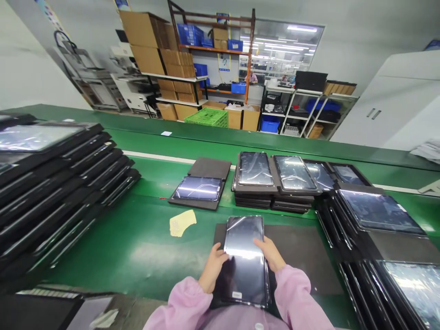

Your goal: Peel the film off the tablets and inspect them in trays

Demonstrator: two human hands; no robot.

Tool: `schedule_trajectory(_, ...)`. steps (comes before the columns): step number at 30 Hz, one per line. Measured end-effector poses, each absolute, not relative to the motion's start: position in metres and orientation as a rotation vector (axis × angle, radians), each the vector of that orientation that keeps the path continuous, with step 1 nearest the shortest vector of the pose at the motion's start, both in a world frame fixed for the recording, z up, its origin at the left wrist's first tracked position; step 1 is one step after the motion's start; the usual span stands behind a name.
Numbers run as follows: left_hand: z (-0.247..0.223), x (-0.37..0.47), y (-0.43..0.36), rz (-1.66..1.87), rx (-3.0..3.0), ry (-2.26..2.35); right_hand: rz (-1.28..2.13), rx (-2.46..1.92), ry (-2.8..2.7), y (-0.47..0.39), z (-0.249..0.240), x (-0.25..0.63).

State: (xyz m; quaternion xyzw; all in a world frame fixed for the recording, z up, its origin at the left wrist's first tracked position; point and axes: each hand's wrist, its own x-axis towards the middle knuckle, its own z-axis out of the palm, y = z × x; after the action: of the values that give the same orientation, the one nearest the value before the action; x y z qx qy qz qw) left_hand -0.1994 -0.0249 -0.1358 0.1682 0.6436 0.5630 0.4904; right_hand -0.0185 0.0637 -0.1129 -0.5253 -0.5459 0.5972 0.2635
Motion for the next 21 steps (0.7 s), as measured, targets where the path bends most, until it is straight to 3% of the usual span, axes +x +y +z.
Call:
schedule_trajectory(5,-0.095,-0.216,-0.017,1.508,0.604,1.408,1.716,-1.097,-1.441,0.033,-0.086,-0.012)
schedule_trajectory(10,-0.061,-0.207,-0.035,1.543,0.999,1.223,1.576,-0.925,-1.496,0.023,-0.050,0.018)
schedule_trajectory(14,-0.061,-0.197,-0.042,1.520,1.326,1.047,1.387,-0.677,-1.584,0.023,-0.028,0.028)
schedule_trajectory(21,-0.064,-0.202,-0.044,1.518,1.285,0.983,1.481,-0.657,-1.561,0.017,-0.027,0.020)
